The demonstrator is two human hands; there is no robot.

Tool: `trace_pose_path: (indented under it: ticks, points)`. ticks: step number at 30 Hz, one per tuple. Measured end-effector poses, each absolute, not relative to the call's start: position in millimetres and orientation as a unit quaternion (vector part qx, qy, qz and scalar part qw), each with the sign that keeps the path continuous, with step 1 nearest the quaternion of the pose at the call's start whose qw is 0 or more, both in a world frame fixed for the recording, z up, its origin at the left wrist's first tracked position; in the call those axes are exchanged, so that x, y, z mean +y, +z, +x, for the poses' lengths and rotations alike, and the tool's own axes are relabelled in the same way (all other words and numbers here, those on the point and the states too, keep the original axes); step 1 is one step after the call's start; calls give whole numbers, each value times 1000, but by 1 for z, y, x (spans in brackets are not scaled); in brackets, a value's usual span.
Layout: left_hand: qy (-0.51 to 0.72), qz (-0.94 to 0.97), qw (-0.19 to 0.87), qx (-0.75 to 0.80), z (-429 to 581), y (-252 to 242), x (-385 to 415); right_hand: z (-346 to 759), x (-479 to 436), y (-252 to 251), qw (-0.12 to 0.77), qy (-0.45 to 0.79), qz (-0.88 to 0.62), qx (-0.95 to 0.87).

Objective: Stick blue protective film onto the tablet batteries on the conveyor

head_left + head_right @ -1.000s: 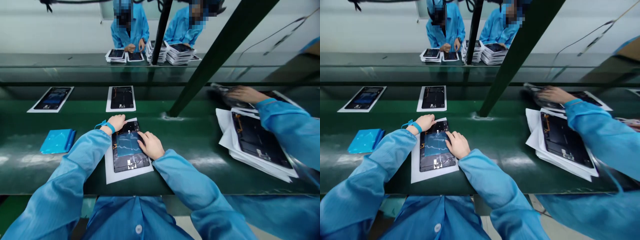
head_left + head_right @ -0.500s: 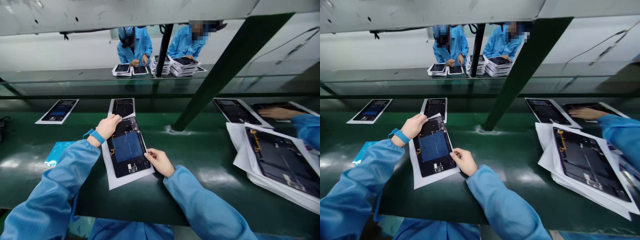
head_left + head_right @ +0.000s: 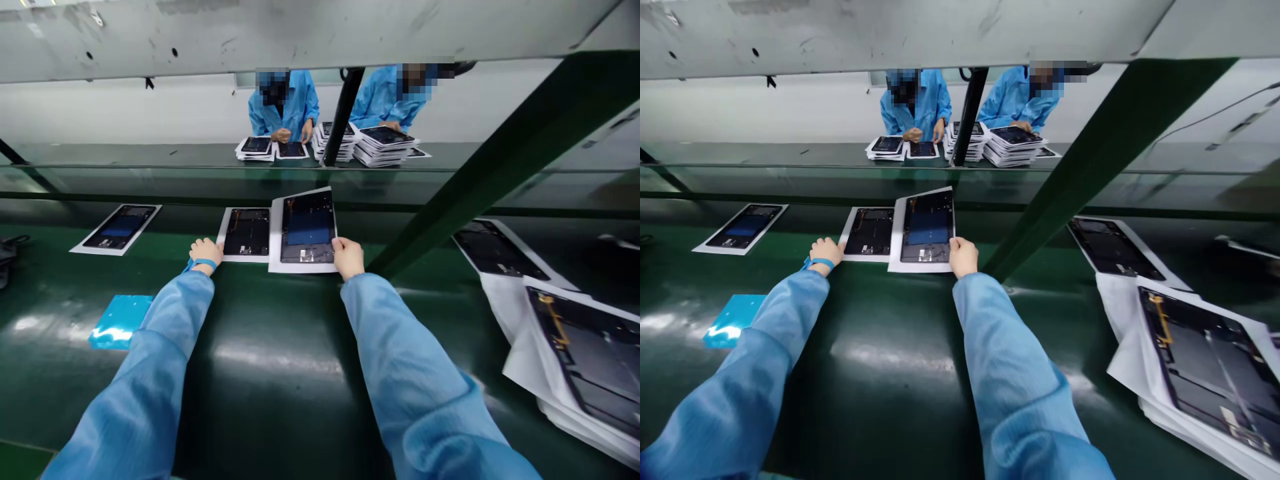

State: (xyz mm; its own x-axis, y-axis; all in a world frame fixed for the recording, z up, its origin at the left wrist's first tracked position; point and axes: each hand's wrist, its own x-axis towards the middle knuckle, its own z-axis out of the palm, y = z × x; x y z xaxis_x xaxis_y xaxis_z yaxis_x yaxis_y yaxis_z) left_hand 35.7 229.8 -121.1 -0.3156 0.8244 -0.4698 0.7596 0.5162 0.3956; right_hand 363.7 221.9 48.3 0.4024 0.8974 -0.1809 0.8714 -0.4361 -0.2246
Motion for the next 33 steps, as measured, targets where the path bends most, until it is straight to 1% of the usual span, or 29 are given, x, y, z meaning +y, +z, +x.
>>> trace_pose_path:
  ticks: [3,6,9,12,18,21,25,29,33]
  points:
    - [13,485,330,810,46,-130,236,376,249,44,-7,122,-873,-473]
    - [-9,491,351,797,50,-133,246,378,253,41,-43,106,-894,-433]
    - [-13,494,363,790,49,-133,250,367,241,40,-44,87,-885,-455]
    - [-10,483,373,792,47,-131,248,343,222,38,-18,102,-848,-520]
    - [41,450,408,793,37,-121,251,284,181,24,52,226,-767,-598]
    - [97,420,442,786,24,-113,255,262,160,15,87,307,-751,-579]
    - [179,372,507,757,4,-100,249,239,136,4,131,424,-748,-494]
    - [236,325,549,733,-10,-87,212,223,120,5,189,519,-736,-391]
    - [260,325,578,702,-22,-71,134,215,101,17,222,590,-704,-327]
